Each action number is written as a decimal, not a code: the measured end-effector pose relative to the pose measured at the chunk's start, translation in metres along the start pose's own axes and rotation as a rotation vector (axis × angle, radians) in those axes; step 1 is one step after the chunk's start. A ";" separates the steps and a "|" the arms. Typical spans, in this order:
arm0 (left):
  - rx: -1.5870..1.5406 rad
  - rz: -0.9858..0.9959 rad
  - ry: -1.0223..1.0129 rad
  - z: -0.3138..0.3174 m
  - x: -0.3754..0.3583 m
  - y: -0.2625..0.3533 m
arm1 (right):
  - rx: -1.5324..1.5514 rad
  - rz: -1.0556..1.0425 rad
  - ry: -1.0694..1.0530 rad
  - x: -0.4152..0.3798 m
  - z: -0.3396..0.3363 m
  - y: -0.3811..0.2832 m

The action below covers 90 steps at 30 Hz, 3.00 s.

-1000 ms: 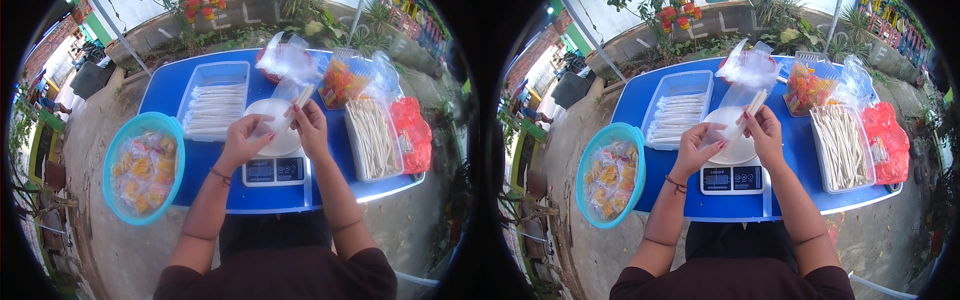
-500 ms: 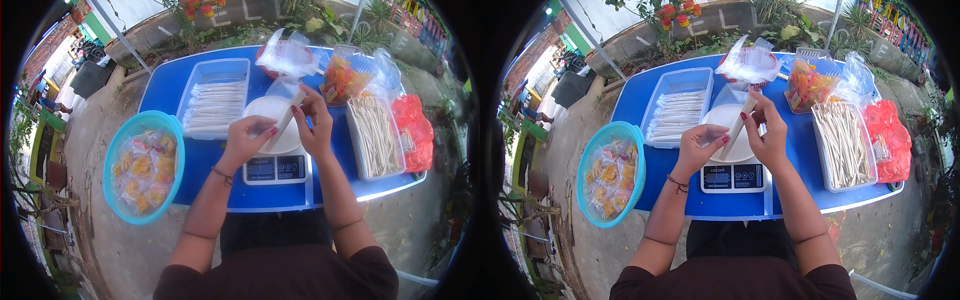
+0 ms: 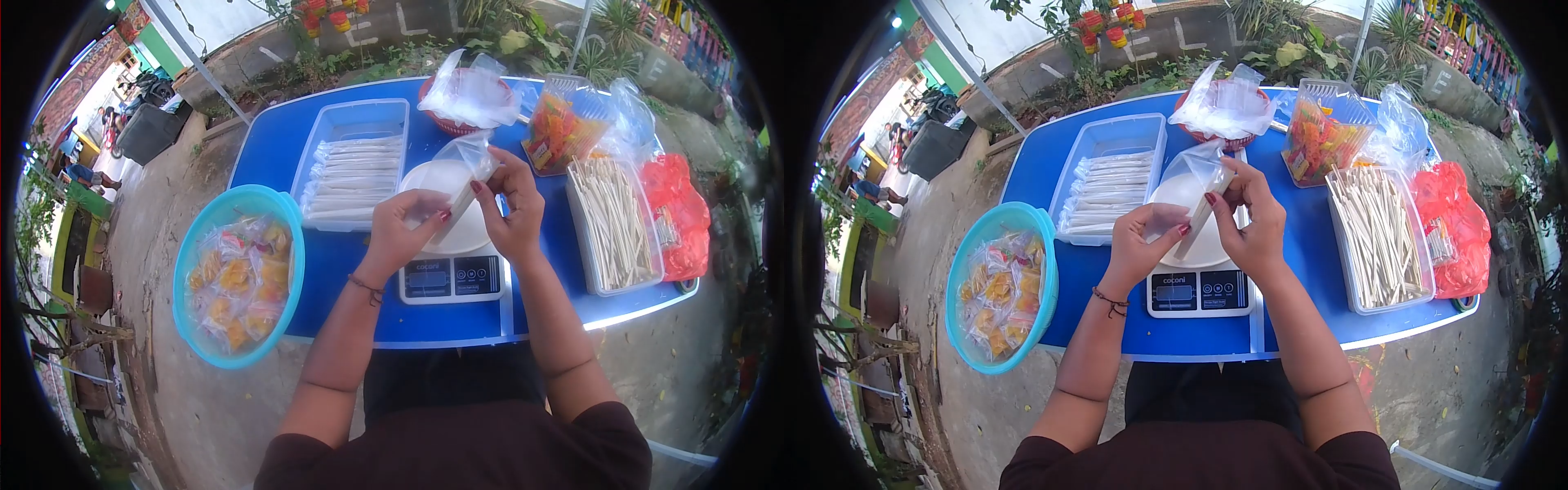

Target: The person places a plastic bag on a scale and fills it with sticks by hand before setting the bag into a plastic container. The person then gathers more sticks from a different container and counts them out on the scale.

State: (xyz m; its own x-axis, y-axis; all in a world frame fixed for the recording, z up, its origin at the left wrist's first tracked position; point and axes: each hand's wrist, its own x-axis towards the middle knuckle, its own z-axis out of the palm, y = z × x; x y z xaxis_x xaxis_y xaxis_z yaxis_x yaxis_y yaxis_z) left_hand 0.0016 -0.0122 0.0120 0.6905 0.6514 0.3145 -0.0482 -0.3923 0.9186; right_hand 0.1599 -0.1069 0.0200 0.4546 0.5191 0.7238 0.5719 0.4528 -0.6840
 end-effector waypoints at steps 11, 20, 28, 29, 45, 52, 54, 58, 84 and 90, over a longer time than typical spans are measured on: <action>-0.042 -0.044 -0.014 -0.002 -0.001 0.001 | 0.077 0.014 -0.013 -0.002 0.000 -0.005; -0.444 -0.034 0.175 0.002 0.000 0.000 | -0.068 0.074 -0.323 -0.005 0.003 -0.018; -0.579 -0.009 0.352 -0.017 0.005 -0.002 | 0.142 0.459 -0.501 -0.008 0.004 -0.015; -0.622 -0.016 0.400 -0.020 0.007 0.003 | 0.121 0.480 -0.519 -0.006 0.002 -0.016; -0.456 0.047 0.657 -0.040 0.008 -0.004 | 0.067 0.461 -0.521 -0.002 -0.004 -0.013; -0.673 -0.013 0.579 -0.040 0.011 -0.009 | 0.182 0.493 -0.320 -0.003 -0.002 -0.009; -0.591 -0.004 0.581 -0.038 0.010 -0.015 | 0.144 0.464 -0.298 0.000 -0.004 -0.012; -0.705 0.121 0.666 -0.041 0.010 -0.019 | 0.108 0.436 -0.295 -0.001 -0.006 -0.003; -0.624 -0.112 0.462 -0.025 0.009 -0.001 | -0.054 0.373 -0.607 -0.004 0.003 -0.014; -0.576 -0.097 0.427 -0.025 0.007 -0.003 | -0.019 0.429 -0.614 -0.005 0.001 -0.009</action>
State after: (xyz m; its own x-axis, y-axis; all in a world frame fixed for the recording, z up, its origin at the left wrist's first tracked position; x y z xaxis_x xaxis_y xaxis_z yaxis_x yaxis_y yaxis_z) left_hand -0.0113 0.0095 0.0176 0.3742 0.9091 0.1829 -0.4551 0.0082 0.8904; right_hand 0.1515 -0.1128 0.0222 0.1808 0.9610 0.2091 0.4448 0.1097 -0.8889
